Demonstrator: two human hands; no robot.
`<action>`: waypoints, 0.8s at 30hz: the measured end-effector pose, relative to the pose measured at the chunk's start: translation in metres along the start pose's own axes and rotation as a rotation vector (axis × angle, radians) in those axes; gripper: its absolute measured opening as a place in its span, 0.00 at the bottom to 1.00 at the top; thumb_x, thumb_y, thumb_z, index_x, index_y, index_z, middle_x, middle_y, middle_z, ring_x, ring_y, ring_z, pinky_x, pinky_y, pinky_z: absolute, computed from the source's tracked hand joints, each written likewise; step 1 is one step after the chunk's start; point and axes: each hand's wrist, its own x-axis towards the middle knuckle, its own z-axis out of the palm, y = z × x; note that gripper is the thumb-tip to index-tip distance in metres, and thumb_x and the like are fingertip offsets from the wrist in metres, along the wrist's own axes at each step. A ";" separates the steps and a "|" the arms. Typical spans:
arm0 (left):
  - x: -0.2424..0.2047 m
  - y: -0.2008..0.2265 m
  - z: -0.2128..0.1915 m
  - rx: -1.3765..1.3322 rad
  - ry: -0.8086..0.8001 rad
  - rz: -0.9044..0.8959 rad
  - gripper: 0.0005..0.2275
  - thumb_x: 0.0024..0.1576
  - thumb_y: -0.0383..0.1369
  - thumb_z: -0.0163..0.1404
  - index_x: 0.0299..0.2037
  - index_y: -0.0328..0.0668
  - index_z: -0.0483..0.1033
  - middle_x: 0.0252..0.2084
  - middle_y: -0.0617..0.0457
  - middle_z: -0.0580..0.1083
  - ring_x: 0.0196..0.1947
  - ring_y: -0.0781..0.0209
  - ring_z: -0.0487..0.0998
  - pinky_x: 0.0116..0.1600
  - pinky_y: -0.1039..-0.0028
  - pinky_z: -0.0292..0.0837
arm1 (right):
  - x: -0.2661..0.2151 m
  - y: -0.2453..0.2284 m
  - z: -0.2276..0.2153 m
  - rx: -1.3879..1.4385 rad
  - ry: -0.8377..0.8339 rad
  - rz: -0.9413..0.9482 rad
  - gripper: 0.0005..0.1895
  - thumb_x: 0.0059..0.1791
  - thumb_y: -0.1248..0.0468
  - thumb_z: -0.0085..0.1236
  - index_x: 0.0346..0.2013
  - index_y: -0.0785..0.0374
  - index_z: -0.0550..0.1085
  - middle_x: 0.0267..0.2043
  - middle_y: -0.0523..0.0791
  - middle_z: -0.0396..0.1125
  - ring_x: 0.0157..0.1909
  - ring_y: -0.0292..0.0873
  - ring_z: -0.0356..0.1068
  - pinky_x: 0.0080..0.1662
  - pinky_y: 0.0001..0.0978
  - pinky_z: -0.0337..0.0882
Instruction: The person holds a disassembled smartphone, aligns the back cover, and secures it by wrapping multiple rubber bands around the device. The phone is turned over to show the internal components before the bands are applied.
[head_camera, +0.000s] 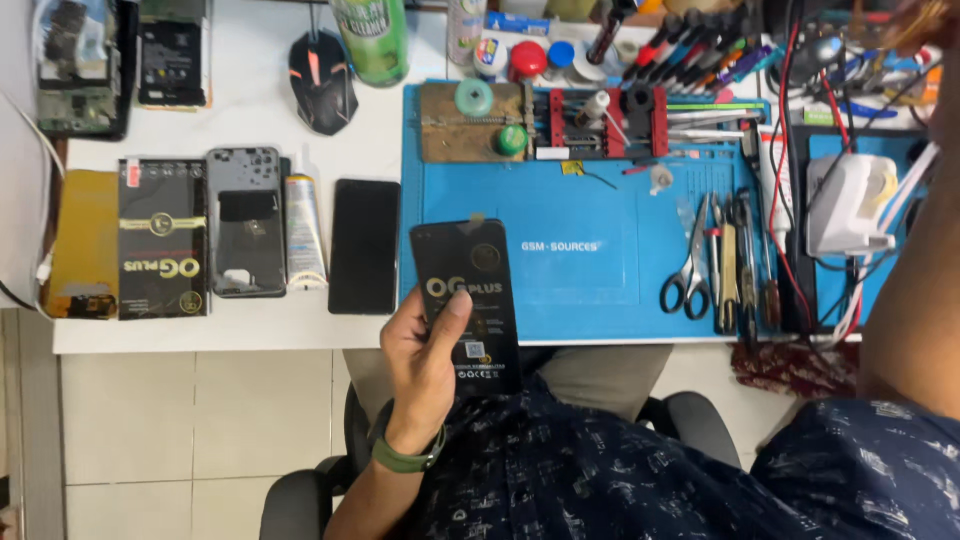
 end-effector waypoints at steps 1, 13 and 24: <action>-0.003 0.002 0.000 -0.018 0.007 0.021 0.14 0.67 0.37 0.57 0.55 0.34 0.83 0.44 0.56 0.83 0.44 0.68 0.79 0.49 0.76 0.76 | -0.035 -0.006 -0.004 -0.097 -0.007 0.117 0.30 0.82 0.36 0.33 0.69 0.59 0.70 0.56 0.40 0.65 0.55 0.36 0.69 0.58 0.30 0.67; -0.043 0.016 -0.002 -0.171 0.074 -0.001 0.10 0.67 0.33 0.56 0.52 0.35 0.78 0.45 0.47 0.82 0.45 0.66 0.81 0.54 0.72 0.81 | -0.136 -0.191 0.210 0.013 -0.263 0.321 0.11 0.57 0.63 0.69 0.55 0.57 0.85 0.45 0.53 0.80 0.39 0.48 0.82 0.40 0.34 0.81; -0.044 -0.020 0.004 -0.451 -0.102 -0.052 0.15 0.73 0.36 0.50 0.64 0.36 0.75 0.57 0.48 0.79 0.57 0.58 0.78 0.66 0.62 0.76 | -0.157 -0.188 0.184 -0.226 -0.291 -0.039 0.22 0.63 0.65 0.60 0.71 0.70 0.75 0.59 0.55 0.70 0.60 0.58 0.71 0.58 0.50 0.72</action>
